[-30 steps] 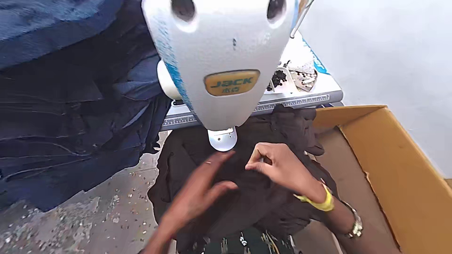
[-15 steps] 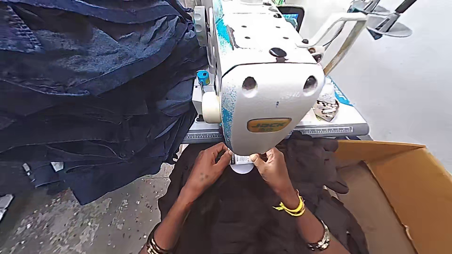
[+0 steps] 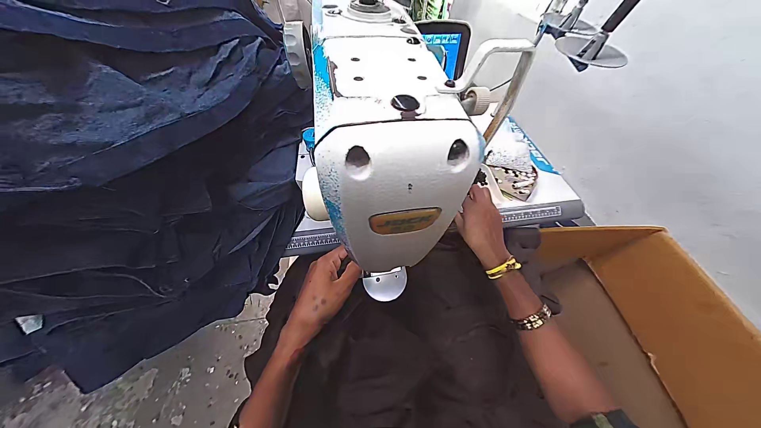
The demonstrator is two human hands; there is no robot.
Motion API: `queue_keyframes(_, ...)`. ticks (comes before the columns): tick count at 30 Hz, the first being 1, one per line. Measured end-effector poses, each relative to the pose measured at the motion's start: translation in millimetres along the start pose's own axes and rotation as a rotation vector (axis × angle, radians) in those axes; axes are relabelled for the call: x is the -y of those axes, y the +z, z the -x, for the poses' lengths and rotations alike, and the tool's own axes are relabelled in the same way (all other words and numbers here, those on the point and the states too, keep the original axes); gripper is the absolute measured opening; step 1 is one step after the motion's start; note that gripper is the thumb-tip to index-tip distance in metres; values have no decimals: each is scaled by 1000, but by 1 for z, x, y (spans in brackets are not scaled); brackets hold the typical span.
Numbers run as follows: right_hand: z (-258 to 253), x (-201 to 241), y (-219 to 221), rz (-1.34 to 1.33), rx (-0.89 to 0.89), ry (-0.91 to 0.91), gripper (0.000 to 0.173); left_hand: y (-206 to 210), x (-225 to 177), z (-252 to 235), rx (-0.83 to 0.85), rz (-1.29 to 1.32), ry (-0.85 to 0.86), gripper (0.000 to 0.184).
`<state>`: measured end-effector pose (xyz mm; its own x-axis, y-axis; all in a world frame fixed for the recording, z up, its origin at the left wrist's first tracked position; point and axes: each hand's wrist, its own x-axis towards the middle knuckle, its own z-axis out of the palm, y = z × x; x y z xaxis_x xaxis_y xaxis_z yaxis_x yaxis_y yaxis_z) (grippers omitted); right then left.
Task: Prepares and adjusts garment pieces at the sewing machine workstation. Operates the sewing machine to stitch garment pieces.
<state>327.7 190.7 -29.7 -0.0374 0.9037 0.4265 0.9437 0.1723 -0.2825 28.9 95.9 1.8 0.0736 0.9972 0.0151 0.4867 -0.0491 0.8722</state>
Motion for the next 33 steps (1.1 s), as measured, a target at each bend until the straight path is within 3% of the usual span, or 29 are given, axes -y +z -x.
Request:
queue_keyframes(7,-4,9,14,109,36,-103,26,0,1,3,-7,22,20,13)
queue_keyframes(11,6,3,11,-26,-75,-127,13,2,5,2,-2,95,25,12)
queue_keyframes(18,8,-20,2,-310,-116,-115,15,2,3,0,-1,141,1,10)
queue_keyframes(23,-10,-22,-2,-133,-41,-120,14,10,15,2,-49,39,26,19)
queue_keyframes(26,-11,-18,-8,-207,-12,-89,17,13,15,33,-90,-69,243,33)
queue_keyframes(28,-13,-11,-20,-291,-7,-51,18,-14,19,52,-239,-51,277,35)
queue_keyframes(31,-13,-3,-31,-398,6,90,20,-93,66,50,-625,-122,-43,35)
queue_keyframes(33,-5,4,-41,-549,72,191,20,-122,95,52,-584,-147,-21,46)
